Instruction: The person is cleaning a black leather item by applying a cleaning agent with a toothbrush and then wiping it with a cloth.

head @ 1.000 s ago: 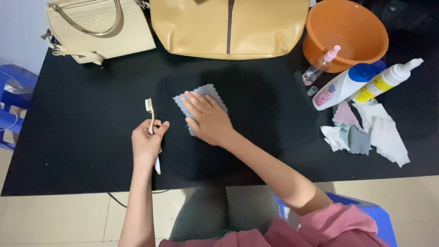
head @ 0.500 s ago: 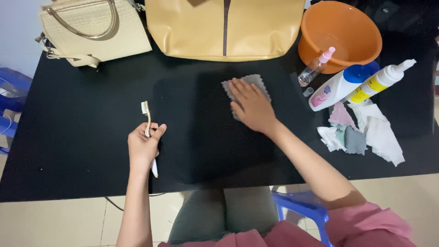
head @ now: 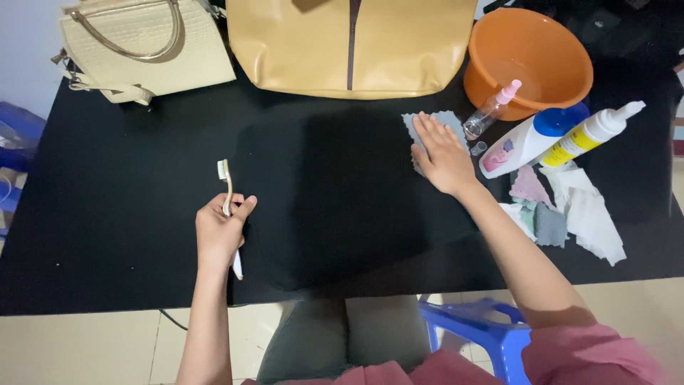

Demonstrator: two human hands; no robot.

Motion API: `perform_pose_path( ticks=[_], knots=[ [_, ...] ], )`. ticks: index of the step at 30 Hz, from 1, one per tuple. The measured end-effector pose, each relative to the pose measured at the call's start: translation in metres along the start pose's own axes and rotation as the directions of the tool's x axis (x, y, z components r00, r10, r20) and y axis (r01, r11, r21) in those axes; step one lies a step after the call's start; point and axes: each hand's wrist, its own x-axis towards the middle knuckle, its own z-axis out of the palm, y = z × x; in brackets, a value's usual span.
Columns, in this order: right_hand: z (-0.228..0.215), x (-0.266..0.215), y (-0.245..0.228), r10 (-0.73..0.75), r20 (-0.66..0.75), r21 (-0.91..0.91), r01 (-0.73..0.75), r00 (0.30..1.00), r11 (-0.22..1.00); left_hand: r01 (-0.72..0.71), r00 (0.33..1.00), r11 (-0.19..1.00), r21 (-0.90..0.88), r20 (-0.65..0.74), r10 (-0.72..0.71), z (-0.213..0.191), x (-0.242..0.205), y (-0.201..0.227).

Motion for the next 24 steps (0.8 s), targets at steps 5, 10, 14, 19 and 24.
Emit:
perform_pose_path(
  ticks=[5, 10, 14, 19, 24],
  knots=[
    [-0.005, -0.002, -0.004, 0.01, 0.013, 0.036, -0.011, 1.0, 0.999, -0.012, 1.0, 1.0, 0.002, 0.008, 0.012, 0.001, 0.005, -0.011],
    [0.004, 0.002, 0.01, -0.024, 0.015, 0.034, 0.023, 1.0, 0.999, 0.009, 1.0, 1.0, 0.025, -0.018, -0.008, 0.003, -0.001, -0.002],
    [-0.022, 0.0, -0.016, -0.009, -0.069, 0.393, 0.036, 0.998, 0.919, 0.025, 0.999, 1.0, 0.017, -0.029, -0.025, 0.0, 0.001, -0.005],
    [0.029, 0.025, 0.022, 0.351, 0.243, 0.926, -0.108, 0.904, -0.362, 0.018, 0.999, 1.0, 0.013, -0.029, -0.017, 0.004, 0.004, -0.006],
    [0.017, 0.033, -0.085, 0.564, 0.03, 1.0, -0.021, 0.825, -0.022, 0.032, 0.999, 0.999, -0.019, -0.037, -0.033, 0.002, 0.005, -0.007]
  ],
)
